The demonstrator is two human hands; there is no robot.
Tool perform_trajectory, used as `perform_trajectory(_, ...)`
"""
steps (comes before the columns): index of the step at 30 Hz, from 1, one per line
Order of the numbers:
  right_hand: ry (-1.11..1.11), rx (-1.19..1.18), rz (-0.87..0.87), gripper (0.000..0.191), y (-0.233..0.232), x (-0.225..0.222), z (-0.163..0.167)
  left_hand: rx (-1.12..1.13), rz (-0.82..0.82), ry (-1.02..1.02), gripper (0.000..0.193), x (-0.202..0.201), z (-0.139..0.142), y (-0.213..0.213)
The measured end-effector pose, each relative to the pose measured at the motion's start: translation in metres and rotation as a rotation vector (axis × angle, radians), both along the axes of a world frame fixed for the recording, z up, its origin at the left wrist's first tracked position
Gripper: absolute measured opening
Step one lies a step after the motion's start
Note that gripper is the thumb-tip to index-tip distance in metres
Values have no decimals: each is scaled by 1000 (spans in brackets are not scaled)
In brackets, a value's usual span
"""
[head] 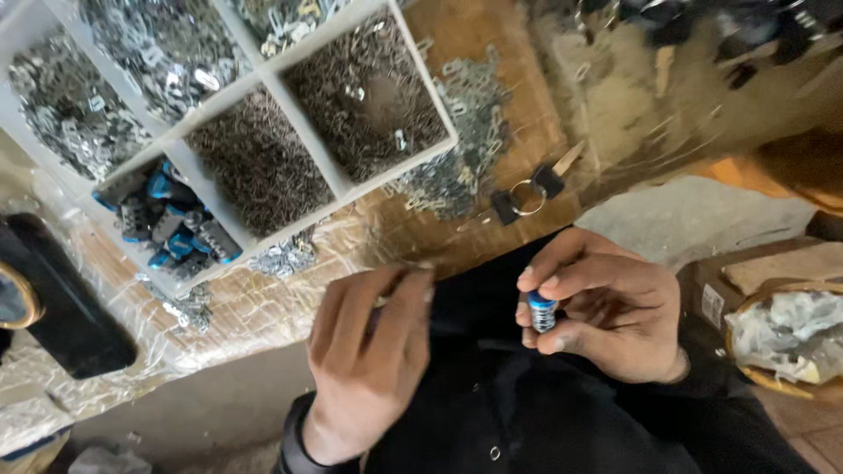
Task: The person assembles small lock cylinder components by hand, inserting pins and springs into a lock core with a blue cap and turning the parts to seat them. They place finished lock cores into a compartment of a plastic organizer tray and pick up new components from the tray and the table.
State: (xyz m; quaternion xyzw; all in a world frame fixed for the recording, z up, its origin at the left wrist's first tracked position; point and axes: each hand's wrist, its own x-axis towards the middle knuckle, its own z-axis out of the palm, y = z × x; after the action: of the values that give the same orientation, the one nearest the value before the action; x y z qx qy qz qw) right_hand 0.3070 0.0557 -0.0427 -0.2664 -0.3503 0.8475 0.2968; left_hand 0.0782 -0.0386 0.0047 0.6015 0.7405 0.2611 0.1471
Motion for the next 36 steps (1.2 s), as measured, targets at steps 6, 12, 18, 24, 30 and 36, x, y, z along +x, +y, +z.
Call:
perform_trajectory(6, -122, 127, -201, 31, -1, 26, -5, 158, -183, 174, 26, 29, 26, 101)
perform_trajectory(12, -119, 132, -313, 34, -4, 44, -9, 126, 27, 562, 19, 68, -36, 173)
perform_trajectory(18, -115, 114, -271, 33, -2, 46, -13, 145, 128, 637, 17, 87, -63, 173)
perform_trajectory(24, -84, 201, -261, 33, 0, 42, -22, 115, 162, 499, 24, 98, -70, 186)
perform_trajectory(30, -81, 229, -285, 32, -1, 35, -27, 49, 302, 367, 8, 143, -97, 232)
perform_trajectory(36, -119, 253, -286, 35, 3, 30, -26, 36, 202, 407, 12, 148, -119, 242)
